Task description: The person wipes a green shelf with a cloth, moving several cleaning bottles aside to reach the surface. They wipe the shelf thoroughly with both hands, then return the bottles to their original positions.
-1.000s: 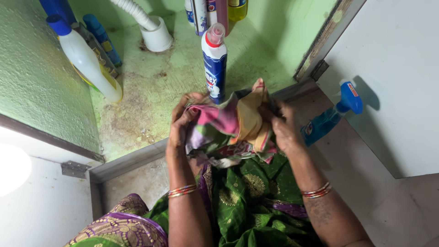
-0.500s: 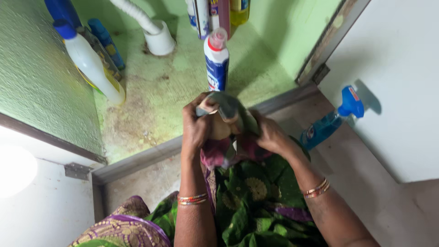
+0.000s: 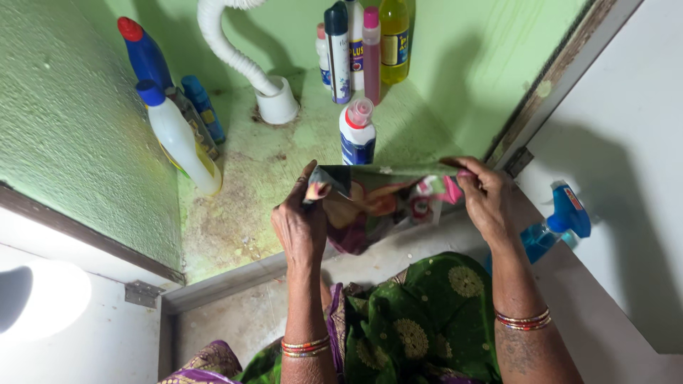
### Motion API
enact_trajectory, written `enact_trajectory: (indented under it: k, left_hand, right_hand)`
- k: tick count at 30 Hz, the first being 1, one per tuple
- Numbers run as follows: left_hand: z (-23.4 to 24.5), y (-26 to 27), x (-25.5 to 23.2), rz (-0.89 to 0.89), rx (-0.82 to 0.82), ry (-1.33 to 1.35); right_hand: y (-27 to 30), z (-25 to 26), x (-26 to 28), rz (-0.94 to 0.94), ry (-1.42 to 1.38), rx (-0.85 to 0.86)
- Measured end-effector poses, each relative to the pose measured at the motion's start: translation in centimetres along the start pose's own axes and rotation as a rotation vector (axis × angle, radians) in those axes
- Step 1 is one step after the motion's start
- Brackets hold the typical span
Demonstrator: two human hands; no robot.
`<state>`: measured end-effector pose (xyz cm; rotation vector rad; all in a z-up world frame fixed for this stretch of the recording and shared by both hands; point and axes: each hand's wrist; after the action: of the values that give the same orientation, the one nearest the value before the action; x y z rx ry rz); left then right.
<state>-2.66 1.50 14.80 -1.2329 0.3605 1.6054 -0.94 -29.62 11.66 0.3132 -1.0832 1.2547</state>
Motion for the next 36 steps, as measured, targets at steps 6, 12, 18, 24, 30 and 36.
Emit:
enact_trajectory:
  k: [6,12,18,24,30,36]
  left_hand:
    - [-5.8,-3.3,3.5,0.113,-0.133,1.052]
    - [-10.0,-6.0,0.2,-0.002,-0.203,0.690]
    - [-14.3,-8.8,-1.5,-0.100,-0.314,0.880]
    - [-15.7,-8.9,-0.5,-0.178,-0.055,0.817]
    - [-17.0,-7.6,0.9,-0.135,-0.060,0.796]
    - [-17.2,-6.4,1.7,-0.246,-0.119,0.772]
  right_hand:
    - [-2.8,-2.8,5.3,0.372,-0.424,-0.024]
    - [-6.6,-8.9,7.7,0.263,-0.388,-0.268]
    - [-7.8,-14.6,9.0,0.373,-0.851,-0.169]
    - [-8.6,-17.7,6.2,0.330,-0.870,0.079]
    - [-8.1,-20.4,3.9,0.218,-0.934,0.033]
    - [-6.1,-20.0,4.4,0.325,-0.785,-0.054]
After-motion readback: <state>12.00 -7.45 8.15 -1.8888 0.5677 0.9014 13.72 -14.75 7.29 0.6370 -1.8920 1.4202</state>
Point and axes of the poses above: each hand's wrist, its own y-axis away from the middle knuckle, its own z-axis out of the back of the hand, x = y × z, and after that the axes turned 8 degrees about -x, right-handed
